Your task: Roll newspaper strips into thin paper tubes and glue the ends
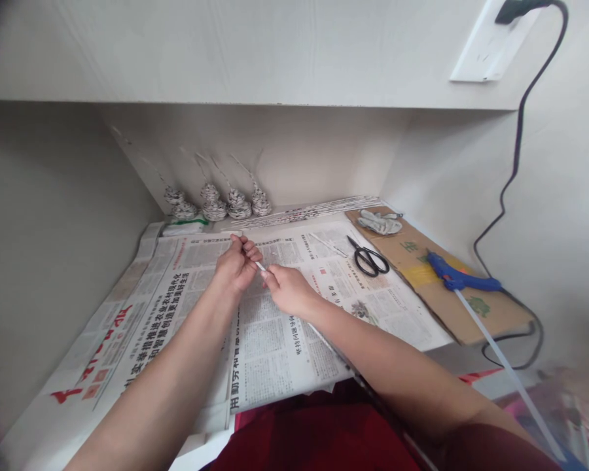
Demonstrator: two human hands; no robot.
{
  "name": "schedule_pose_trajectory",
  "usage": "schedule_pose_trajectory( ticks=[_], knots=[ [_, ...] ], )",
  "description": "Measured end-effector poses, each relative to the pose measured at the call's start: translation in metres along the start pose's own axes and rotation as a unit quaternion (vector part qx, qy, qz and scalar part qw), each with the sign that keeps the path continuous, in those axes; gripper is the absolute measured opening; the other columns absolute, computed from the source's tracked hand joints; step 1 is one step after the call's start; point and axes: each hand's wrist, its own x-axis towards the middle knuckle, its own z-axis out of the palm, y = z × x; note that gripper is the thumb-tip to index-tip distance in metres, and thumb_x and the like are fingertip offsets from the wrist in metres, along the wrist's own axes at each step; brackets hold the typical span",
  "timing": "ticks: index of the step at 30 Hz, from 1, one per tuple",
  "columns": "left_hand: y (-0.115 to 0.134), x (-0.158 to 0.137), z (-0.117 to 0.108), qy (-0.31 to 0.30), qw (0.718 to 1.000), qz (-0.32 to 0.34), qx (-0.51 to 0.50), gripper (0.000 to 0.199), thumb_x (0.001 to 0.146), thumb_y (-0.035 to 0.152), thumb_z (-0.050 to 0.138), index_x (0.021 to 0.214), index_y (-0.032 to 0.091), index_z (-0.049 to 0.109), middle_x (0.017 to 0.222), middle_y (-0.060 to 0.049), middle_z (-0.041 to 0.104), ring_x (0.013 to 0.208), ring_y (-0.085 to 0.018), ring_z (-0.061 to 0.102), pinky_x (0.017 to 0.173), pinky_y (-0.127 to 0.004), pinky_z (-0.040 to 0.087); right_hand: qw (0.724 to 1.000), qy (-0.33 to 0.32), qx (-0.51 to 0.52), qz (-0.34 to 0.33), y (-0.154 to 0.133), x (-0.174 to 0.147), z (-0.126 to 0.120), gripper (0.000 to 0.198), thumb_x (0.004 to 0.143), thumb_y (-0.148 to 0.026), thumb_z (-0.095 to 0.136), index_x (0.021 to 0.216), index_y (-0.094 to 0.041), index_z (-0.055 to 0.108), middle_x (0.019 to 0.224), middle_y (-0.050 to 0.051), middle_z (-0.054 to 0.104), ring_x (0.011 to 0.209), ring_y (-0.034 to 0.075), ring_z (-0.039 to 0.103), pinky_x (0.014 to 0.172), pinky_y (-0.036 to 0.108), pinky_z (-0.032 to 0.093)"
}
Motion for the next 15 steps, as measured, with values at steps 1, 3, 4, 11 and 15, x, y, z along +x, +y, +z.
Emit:
schedule_pose_trajectory(
  ticks=[1, 3, 4, 11, 15],
  knots=[
    [0.0, -0.0003, 0.0001, -0.001, 1.0, -0.002, 0.0, 0.033, 0.094, 0.035, 0.033, 0.069, 0.016, 0.044, 0.049, 0.005, 0.034, 0.038, -0.006, 0.031, 0.038, -0.017, 0.026, 0.997, -0.029, 0.057, 0.039, 0.0002, 0.0003, 0.0004, 0.03, 0.089, -0.044, 0.044, 0.071, -0.02, 0.048, 0.05, -0.004, 0.042, 0.044, 0.01, 0.039, 0.046, 0.023, 0.03],
    [-0.0001, -0.0011, 0.0006, -0.006, 1.0, -0.009, -0.005, 0.033, 0.094, 0.033, 0.033, 0.07, 0.016, 0.044, 0.049, 0.006, 0.034, 0.038, -0.006, 0.031, 0.039, -0.017, 0.026, 0.966, -0.105, 0.203, 0.12, 0.0014, 0.0008, 0.0001, 0.031, 0.09, -0.046, 0.038, 0.074, -0.021, 0.044, 0.044, -0.008, 0.031, 0.036, 0.009, 0.03, 0.04, 0.022, 0.026],
    [-0.0003, -0.0015, 0.0008, -0.008, 1.0, -0.013, -0.008, 0.032, 0.095, 0.033, 0.033, 0.07, 0.016, 0.044, 0.049, 0.006, 0.034, 0.038, -0.006, 0.031, 0.039, -0.016, 0.026, 0.942, -0.14, 0.267, 0.146, 0.0023, 0.0009, -0.0004, 0.03, 0.09, -0.047, 0.037, 0.075, -0.021, 0.043, 0.043, -0.009, 0.028, 0.034, 0.009, 0.028, 0.038, 0.022, 0.025],
    [-0.0013, -0.0033, -0.0013, 0.01, 0.998, -0.012, 0.056, 0.028, 0.093, 0.035, 0.037, 0.074, 0.016, 0.048, 0.053, 0.004, 0.044, 0.041, -0.008, 0.043, 0.045, -0.019, 0.037, 0.971, -0.072, 0.206, 0.094, 0.0082, 0.003, -0.0018, 0.036, 0.082, -0.054, 0.052, 0.075, -0.018, 0.052, 0.043, -0.008, 0.039, 0.033, 0.007, 0.035, 0.035, 0.019, 0.027],
    [0.0013, -0.0041, -0.0041, 0.007, 0.99, -0.029, 0.141, 0.023, 0.09, 0.034, 0.045, 0.082, 0.015, 0.053, 0.063, 0.0, 0.055, 0.05, -0.009, 0.054, 0.043, -0.019, 0.036, 0.92, -0.151, 0.338, 0.126, 0.0073, 0.0052, -0.0087, 0.034, 0.082, -0.053, 0.052, 0.076, -0.02, 0.047, 0.042, -0.01, 0.03, 0.033, 0.007, 0.03, 0.033, 0.019, 0.023]
  ],
)
